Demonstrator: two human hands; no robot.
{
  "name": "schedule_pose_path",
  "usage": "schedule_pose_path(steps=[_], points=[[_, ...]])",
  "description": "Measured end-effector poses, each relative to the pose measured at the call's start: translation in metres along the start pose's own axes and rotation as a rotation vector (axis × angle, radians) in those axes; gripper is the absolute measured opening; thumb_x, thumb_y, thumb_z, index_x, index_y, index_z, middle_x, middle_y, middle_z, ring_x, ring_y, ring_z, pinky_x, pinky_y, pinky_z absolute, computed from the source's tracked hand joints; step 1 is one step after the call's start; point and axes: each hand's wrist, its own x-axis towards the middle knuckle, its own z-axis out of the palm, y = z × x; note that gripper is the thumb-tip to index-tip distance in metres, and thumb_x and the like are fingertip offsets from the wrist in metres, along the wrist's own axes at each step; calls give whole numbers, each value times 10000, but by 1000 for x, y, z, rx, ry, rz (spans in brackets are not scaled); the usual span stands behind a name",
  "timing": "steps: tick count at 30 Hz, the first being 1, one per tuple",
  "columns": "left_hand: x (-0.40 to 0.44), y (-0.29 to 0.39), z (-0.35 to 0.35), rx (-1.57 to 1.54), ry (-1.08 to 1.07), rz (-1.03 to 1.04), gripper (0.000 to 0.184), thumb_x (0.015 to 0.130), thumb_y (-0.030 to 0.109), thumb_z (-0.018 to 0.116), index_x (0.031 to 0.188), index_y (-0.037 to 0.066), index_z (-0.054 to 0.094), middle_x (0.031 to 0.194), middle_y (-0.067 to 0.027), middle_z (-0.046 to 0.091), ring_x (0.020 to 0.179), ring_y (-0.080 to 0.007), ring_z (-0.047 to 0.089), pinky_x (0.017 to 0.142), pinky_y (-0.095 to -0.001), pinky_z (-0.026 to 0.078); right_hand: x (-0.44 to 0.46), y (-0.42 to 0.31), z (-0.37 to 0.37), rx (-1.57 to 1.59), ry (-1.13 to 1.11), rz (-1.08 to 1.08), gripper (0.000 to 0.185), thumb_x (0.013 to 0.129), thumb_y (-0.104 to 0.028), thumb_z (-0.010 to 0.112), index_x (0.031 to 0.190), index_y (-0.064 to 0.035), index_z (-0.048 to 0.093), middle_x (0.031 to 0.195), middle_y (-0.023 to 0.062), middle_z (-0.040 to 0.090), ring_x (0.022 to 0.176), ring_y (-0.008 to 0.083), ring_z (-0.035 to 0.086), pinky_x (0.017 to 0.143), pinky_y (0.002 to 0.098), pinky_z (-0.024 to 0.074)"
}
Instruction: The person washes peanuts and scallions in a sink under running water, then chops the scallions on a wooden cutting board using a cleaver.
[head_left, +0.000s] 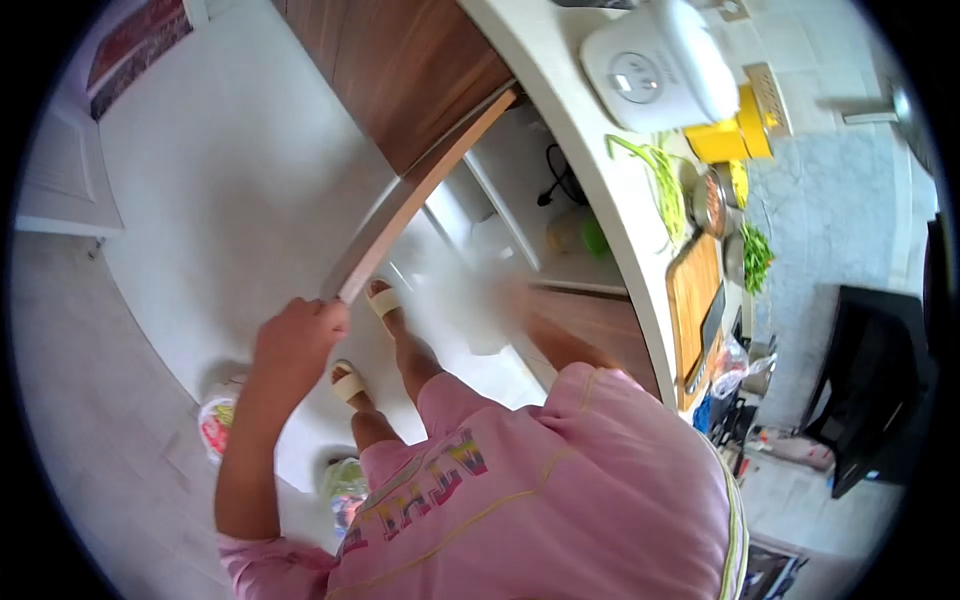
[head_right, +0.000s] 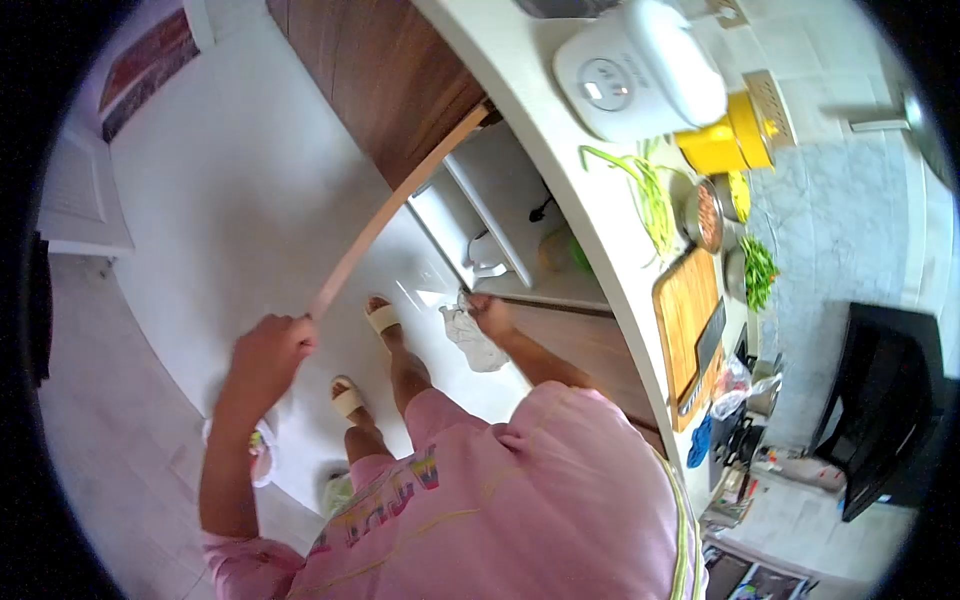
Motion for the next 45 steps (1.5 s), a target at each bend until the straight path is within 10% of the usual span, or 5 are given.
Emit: schedule_pose_path(steps=[11, 20, 30, 37, 45], points=[[-2, 110, 57, -122, -318, 65, 211, 794, 199, 608, 943, 102, 495, 870, -122, 622, 827, -301, 587, 722, -374, 454, -314, -38, -70, -73, -106, 318, 269, 751, -177, 570, 1005, -126, 641, 984, 152, 625, 885, 297, 596, 811, 345, 462], [74, 202, 146, -298, -740, 327, 343, 796, 268, 605, 1039, 53, 493, 1006, -152, 604, 936, -300, 574, 814, -358, 440, -407, -32, -105, 289, 532, 445, 236, 753, -139, 572, 974, -91, 637, 879, 144, 637, 717, 276, 613, 712, 361, 487], [171, 366, 124, -57, -554, 802, 208, 842, 210, 573, 955, 35, 580, 835, -55, 600, 768, -149, 561, 694, -285, 464, -389, -22, -258, 493, 1245, 381, 278, 770, -154, 606, 1021, -36, 593, 828, 138, 605, 677, 245, 580, 638, 324, 471], [224, 429, 116, 97, -5, 664, 301, 807, 232, 577, 994, -3, 586, 914, -172, 606, 791, -293, 594, 709, -351, 473, -330, -11, -340, 34, 883, 499, 635, 709, -277, 677, 1260, -107, 409, 974, 153, 478, 871, 320, 532, 753, 401, 448], [240, 424, 128, 43, -22, 365, 285, 811, 244, 555, 982, 21, 603, 828, -146, 627, 779, -277, 604, 713, -347, 468, -336, 27, -336, 98, 930, 478, 653, 674, -190, 597, 1287, -119, 384, 1023, 167, 444, 909, 347, 517, 775, 411, 449]])
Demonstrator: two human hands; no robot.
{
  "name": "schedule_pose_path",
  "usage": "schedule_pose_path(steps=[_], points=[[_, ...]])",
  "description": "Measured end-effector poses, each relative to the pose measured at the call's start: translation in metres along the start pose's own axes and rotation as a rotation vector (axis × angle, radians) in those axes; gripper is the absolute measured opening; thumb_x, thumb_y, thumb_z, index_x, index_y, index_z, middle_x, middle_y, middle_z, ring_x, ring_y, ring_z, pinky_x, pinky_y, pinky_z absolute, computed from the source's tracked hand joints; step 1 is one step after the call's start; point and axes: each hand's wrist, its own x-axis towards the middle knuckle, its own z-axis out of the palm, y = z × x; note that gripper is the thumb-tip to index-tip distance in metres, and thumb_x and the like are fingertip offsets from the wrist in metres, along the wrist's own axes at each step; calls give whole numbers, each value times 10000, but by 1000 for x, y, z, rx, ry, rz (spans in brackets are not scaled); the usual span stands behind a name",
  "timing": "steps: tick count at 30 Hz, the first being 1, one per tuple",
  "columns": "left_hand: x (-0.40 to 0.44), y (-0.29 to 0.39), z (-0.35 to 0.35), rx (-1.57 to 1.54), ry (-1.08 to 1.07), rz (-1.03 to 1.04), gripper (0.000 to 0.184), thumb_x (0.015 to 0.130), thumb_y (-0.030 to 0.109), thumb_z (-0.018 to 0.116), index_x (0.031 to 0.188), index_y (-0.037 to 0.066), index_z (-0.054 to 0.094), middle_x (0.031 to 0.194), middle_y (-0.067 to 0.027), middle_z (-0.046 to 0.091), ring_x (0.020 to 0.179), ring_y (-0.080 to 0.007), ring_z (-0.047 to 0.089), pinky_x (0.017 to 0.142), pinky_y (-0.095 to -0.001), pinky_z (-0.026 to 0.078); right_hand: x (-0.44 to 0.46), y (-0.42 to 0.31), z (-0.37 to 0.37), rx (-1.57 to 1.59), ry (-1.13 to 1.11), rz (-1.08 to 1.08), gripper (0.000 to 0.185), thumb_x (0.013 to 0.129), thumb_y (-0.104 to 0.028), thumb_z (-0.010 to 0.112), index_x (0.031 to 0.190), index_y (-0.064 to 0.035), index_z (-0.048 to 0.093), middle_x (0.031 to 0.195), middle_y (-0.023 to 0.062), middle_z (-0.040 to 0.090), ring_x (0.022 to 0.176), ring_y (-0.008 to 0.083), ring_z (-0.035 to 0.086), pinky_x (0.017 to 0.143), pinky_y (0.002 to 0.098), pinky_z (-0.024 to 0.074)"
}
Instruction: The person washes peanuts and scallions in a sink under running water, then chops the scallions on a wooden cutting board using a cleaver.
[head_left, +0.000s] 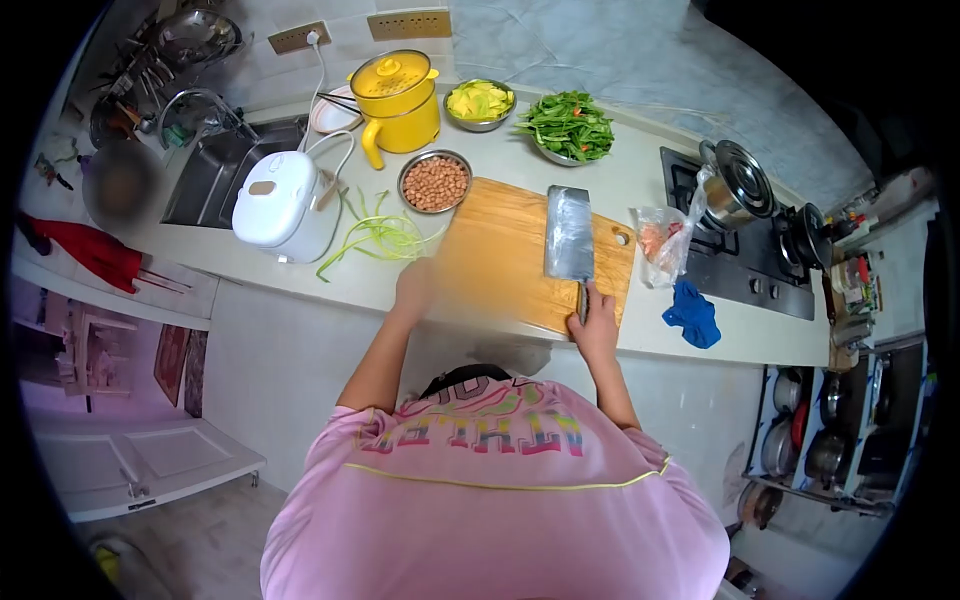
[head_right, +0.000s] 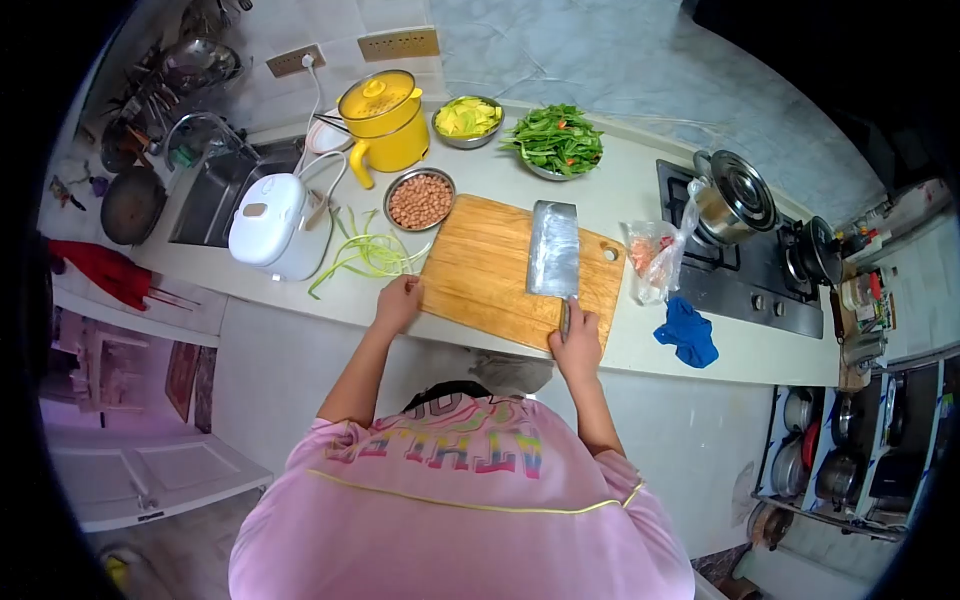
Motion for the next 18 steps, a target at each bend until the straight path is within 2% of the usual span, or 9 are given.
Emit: schedule_pose_path(steps=[4, 5, 7, 9, 10, 13, 16, 17, 18], points=[[3, -1, -4, -33, -45, -69, 289, 811, 250, 562, 985, 25, 608, 826, -131, 636, 770, -249, 612, 698, -320, 467, 4, -4, -15, -72, 14, -104, 586, 680, -212, 667, 1212, -62, 470, 1052, 195, 477, 978, 356, 487, 830, 399, 416], [5, -4, -4, -70, -41, -65, 295, 810, 251, 564, 994, 25, 608, 827, -128, 638, 762, -237, 611, 695, -312, 466, 7, -12, -19, -112, 132, -204, 526, 684, -233, 694, 1143, -37, 526, 1096, 213, 483, 1030, 359, 464, 862, 402, 395], [7, -19, 3, -142, -34, -57, 308, 808, 253, 568, 1011, 24, 607, 830, -122, 640, 746, -213, 609, 688, -296, 464, 23, -36, -14, 89, 230, -305, 396, 736, -192, 668, 1076, -28, 553, 1066, 207, 510, 976, 312, 505, 811, 382, 420], [13, -40, 12, -122, -93, -34, 315, 817, 238, 565, 1049, 27, 595, 855, -100, 645, 742, -179, 596, 686, -280, 459, 45, -67, 9, 711, -37, -109, 376, 778, -182, 647, 1095, -22, 523, 989, 176, 545, 858, 240, 558, 706, 338, 454], [14, -50, 15, -114, -119, -23, 320, 821, 231, 564, 1068, 29, 590, 867, -89, 647, 740, -162, 590, 685, -272, 457, 57, -93, 23, 1116, -313, 128, 399, 800, -177, 634, 1134, -16, 487, 932, 155, 569, 777, 200, 589, 636, 305, 477], [3, -59, 17, -332, -178, -23, 319, 839, 210, 552, 1106, 36, 571, 946, -67, 634, 768, -138, 568, 697, -260, 453, 95, -167, 68, 976, -363, 108, 514, 805, -154, 617, 1218, -8, 349, 768, 129, 582, 526, 163, 575, 431, 266, 464], [-15, -49, -13, -338, -147, 68, 328, 848, 196, 548, 1137, 42, 552, 1022, -58, 613, 802, -124, 551, 712, -250, 448, 134, -208, 89, 811, -185, 174, 459, 797, -79, 556, 1195, 3, 344, 707, 140, 573, 451, 183, 561, 351, 296, 458], [-24, -36, -39, -475, -171, -2, 331, 845, 195, 555, 1139, 43, 550, 1046, -76, 603, 815, -122, 548, 720, -247, 447, 143, -214, 100, 823, -177, 201, 420, 792, -56, 532, 1173, 11, 368, 711, 142, 574, 461, 188, 565, 356, 300, 463], [-26, -49, -42, -458, -148, 16, 327, 845, 192, 557, 1135, 42, 552, 1030, -70, 604, 805, -118, 544, 715, -245, 447, 152, -219, 110, 836, -168, 229, 385, 787, -32, 508, 1151, 19, 392, 715, 144, 575, 471, 194, 570, 362, 304, 467]])
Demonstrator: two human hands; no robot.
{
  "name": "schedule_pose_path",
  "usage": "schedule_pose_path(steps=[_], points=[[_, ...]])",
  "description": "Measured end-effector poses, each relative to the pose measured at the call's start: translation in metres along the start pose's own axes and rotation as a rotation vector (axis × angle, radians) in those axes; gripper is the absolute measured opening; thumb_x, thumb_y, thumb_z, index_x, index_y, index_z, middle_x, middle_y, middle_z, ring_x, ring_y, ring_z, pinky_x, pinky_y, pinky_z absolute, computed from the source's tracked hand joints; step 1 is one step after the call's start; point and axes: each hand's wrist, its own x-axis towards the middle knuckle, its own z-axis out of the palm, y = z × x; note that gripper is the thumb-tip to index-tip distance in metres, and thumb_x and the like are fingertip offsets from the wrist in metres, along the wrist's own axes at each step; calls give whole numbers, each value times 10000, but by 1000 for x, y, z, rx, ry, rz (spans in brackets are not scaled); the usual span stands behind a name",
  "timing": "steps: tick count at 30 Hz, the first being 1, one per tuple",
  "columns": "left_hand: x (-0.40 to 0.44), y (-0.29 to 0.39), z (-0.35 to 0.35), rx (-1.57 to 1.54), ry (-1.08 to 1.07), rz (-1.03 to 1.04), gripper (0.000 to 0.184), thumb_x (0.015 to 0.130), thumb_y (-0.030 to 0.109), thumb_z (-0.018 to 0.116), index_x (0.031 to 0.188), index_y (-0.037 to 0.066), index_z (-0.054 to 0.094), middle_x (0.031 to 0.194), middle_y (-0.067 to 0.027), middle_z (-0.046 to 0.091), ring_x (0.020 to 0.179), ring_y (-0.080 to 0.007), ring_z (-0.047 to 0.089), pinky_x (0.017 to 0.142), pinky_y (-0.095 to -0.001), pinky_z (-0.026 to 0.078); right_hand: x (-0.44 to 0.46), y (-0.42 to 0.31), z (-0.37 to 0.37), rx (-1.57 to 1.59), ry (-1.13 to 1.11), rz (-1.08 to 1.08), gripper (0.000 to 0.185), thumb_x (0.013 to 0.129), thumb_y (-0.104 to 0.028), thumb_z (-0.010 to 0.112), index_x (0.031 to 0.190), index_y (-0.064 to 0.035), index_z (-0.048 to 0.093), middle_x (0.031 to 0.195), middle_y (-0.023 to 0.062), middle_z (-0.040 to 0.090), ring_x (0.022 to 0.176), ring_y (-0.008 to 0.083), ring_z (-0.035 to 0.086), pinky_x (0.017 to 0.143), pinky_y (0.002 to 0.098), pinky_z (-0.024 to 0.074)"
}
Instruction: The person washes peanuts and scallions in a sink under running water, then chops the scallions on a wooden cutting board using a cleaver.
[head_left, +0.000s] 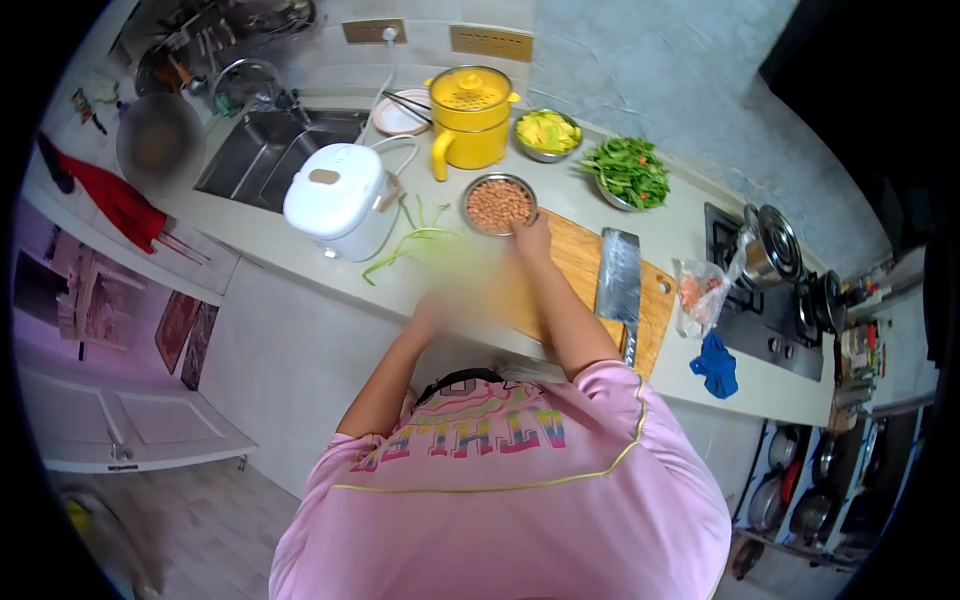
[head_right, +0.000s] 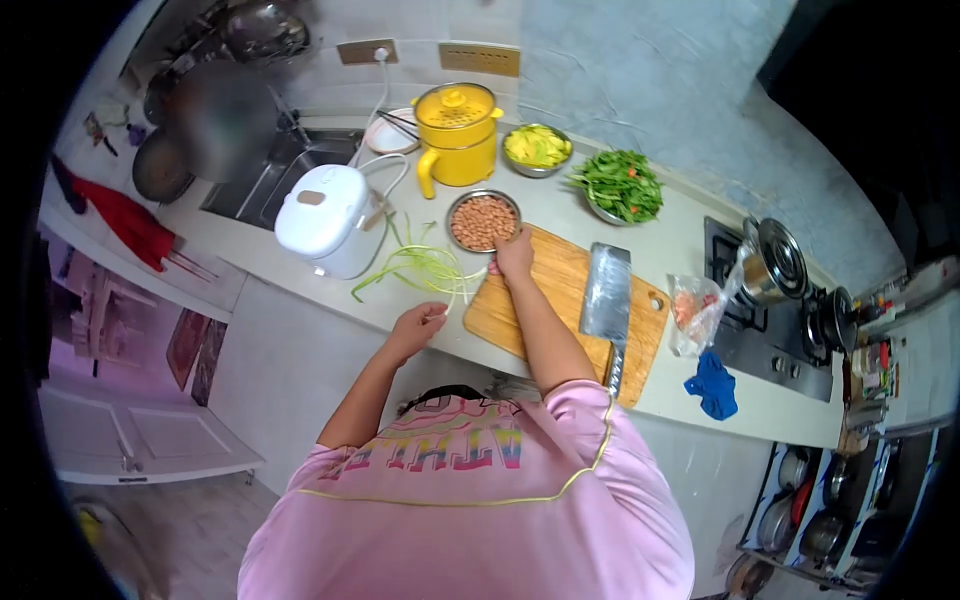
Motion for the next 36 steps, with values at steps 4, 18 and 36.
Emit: schedule_pose_path(steps=[4, 18, 36], points=[[-15, -53, -33, -23, 68, 60, 302, 846, 180, 557, 1112, 38, 563, 954, -36, 600, 770, -99, 528, 694, -240, 445, 39, 33, 18, 250, -47, 48, 277, 755, 45, 417, 1022, 37, 491, 682, 129, 570, 434, 175, 539, 329, 282, 438], [-106, -76, -297, -558, -244, -254, 444, 882, 272, 529, 1274, 103, 405, 1252, -100, 424, 1091, -181, 453, 814, -331, 459, -196, -66, 35, 21, -120, 82, 372, 770, -21, 429, 1141, 1, 451, 682, 101, 567, 375, 143, 495, 299, 234, 405], [-47, -186, -551, -1081, 5, -358, 572, 781, 58, 510, 1290, 107, 254, 1206, -136, 455, 1075, -311, 508, 824, -514, 481, -164, -97, 512, 92, -747, 81, 420, 832, -51, 439, 1233, -5, 321, 636, 109, 565, 416, 156, 541, 355, 256, 453]])
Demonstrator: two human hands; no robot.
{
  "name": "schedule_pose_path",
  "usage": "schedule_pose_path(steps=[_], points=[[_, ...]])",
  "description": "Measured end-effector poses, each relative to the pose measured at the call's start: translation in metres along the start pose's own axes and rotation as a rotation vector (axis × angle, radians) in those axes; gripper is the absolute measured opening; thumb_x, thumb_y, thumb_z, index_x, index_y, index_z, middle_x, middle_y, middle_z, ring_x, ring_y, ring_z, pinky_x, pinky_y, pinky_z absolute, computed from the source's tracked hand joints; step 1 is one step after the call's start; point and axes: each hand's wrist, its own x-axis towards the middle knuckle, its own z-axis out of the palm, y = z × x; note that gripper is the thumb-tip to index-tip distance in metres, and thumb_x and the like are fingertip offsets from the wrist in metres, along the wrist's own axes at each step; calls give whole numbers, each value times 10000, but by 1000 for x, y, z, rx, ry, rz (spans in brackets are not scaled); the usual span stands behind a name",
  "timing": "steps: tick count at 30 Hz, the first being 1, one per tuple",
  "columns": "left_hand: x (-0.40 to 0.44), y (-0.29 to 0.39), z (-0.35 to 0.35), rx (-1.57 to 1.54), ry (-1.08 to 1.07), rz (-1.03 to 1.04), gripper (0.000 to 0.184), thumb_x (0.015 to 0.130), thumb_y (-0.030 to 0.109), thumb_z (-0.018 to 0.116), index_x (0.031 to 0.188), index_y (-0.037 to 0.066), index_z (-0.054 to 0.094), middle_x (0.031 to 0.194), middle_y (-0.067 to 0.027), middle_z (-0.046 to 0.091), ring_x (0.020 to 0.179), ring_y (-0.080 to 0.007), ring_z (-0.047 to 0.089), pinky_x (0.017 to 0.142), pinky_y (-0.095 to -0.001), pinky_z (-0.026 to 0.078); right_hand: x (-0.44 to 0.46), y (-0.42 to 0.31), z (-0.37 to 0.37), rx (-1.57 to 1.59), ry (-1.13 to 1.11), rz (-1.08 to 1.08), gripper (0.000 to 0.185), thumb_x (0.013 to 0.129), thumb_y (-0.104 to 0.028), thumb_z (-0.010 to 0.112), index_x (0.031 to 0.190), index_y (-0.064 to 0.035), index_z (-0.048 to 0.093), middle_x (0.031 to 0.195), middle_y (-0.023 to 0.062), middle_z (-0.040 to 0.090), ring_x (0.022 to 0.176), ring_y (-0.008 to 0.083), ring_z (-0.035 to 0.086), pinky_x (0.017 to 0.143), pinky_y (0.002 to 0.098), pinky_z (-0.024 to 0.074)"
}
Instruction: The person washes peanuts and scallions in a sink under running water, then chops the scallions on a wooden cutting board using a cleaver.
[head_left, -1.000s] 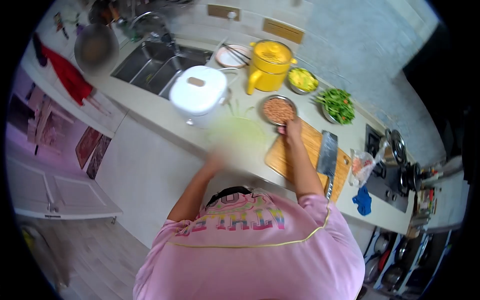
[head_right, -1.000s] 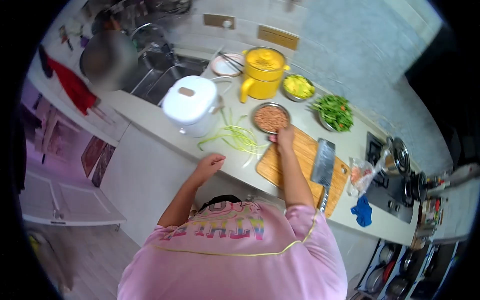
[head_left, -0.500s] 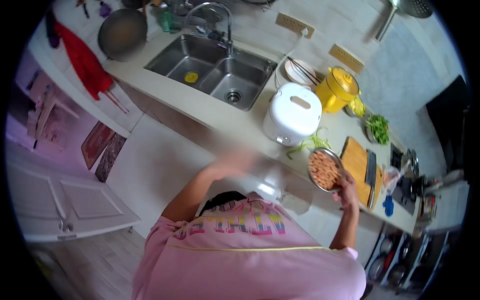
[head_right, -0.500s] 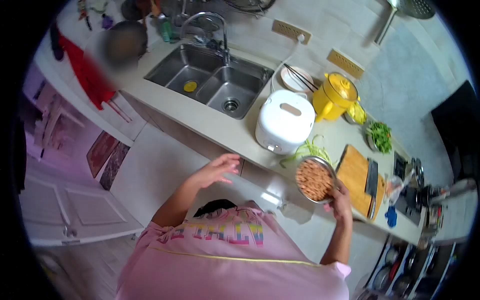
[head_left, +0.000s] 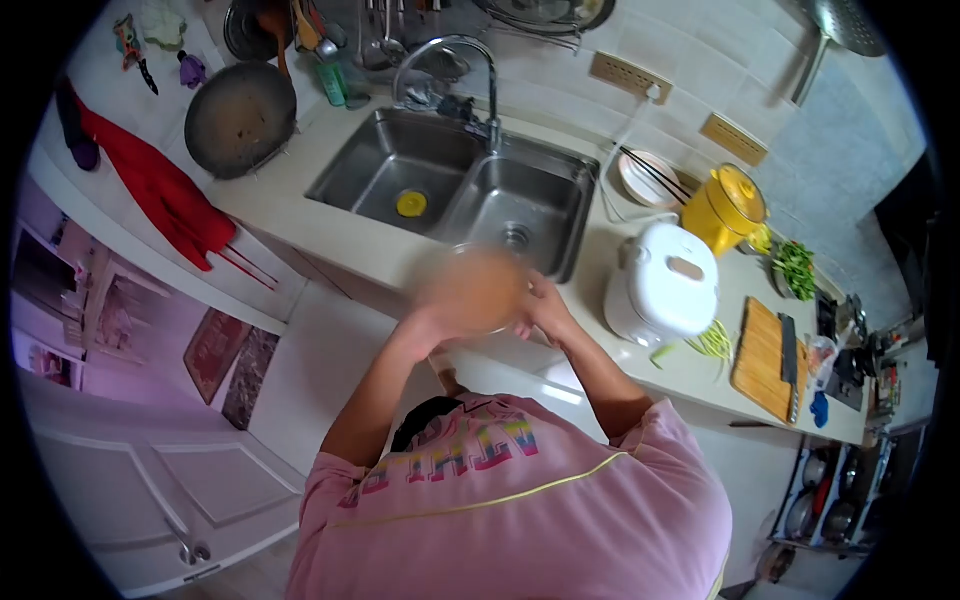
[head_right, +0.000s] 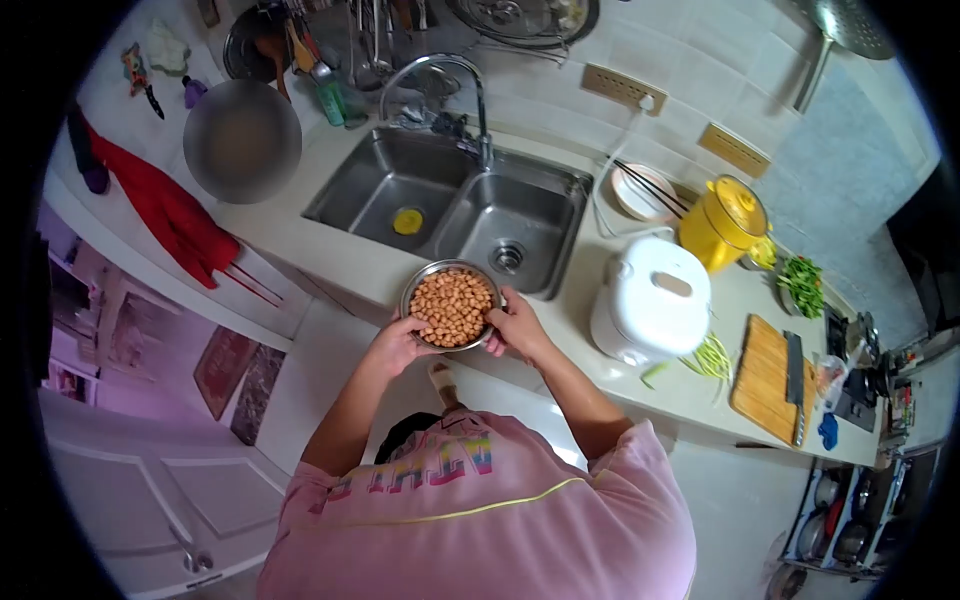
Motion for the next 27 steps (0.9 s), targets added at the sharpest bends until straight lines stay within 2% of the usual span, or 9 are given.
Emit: schedule_pose_path(steps=[2, 4, 7, 9, 10, 11, 13, 17, 27], points=[[17, 33, -27, -52, 22, 61, 540, 750, 10, 480, 1262, 43, 313, 1197, -155, 465, 1068, -325, 510, 863, -504, 466, 60, -9, 9, -17, -89, -91, 303, 905, -234, 446, 1107, -9, 462, 626, 76, 566, 488, 149, 567, 383, 252, 463], [52, 64, -73, -122, 45, 109, 506, 751, 7, 476, 1240, 4, 346, 1203, -168, 461, 1071, -332, 505, 891, -499, 451, 145, -13, 9, -63, 68, -174, 322, 901, -341, 474, 857, -32, 554, 686, 51, 569, 560, 128, 552, 474, 265, 476], [93, 103, -119, -232, 115, 187, 478, 754, -21, 452, 1223, -35, 359, 1219, -181, 448, 1094, -339, 488, 929, -499, 424, 294, -20, -6, -19, 318, -309, 374, 871, -261, 528, 1147, -9, 528, 939, 112, 617, 771, 174, 586, 704, 303, 469], [111, 135, -132, -204, 23, 344, 495, 762, -41, 447, 1244, -2, 339, 1222, -171, 447, 1106, -327, 483, 933, -512, 416, 405, -15, -31, -69, 399, -408, 494, 846, -186, 577, 1287, -37, 413, 1021, 73, 591, 887, 156, 552, 775, 285, 430], [113, 152, -124, -191, 68, 366, 510, 762, -46, 448, 1253, 20, 327, 1225, -165, 445, 1111, -324, 480, 934, -514, 414, 418, -40, -32, -206, 405, -373, 575, 850, -177, 563, 1345, -30, 308, 1204, 136, 513, 1090, 209, 488, 907, 299, 377], [114, 170, -112, -182, 112, 386, 526, 762, -51, 449, 1262, 41, 316, 1228, -159, 442, 1116, -321, 478, 935, -517, 412, 448, -46, -36, -241, 504, -422, 587, 802, -189, 574, 1296, 37, 352, 1288, 206, 434, 1192, 294, 420, 969, 307, 322], [129, 189, -116, -175, 136, 396, 581, 764, -58, 460, 1283, 130, 279, 1238, -133, 430, 1126, -304, 470, 929, -509, 421, 460, -76, -26, -131, 542, -358, 651, 807, -192, 572, 1339, 29, 269, 1311, 206, 406, 1213, 293, 391, 992, 311, 288], [171, 189, -153, -443, 43, 313, 579, 768, -62, 455, 1276, 152, 279, 1241, -122, 416, 1113, -292, 472, 896, -490, 452, 510, -72, -39, -9, 508, -217, 713, 822, -208, 580, 1372, 20, 188, 1374, 162, 331, 1244, 243, 342, 1007, 291, 256], [234, 202, -149, -304, 53, 116, 598, 740, -61, 484, 1251, 179, 291, 1234, -113, 407, 1099, -290, 466, 880, -498, 459, 503, -69, -31, -226, 462, -285, 636, 818, -169, 579, 1334, 45, 276, 1345, 166, 377, 1245, 226, 352, 1011, 288, 268]])
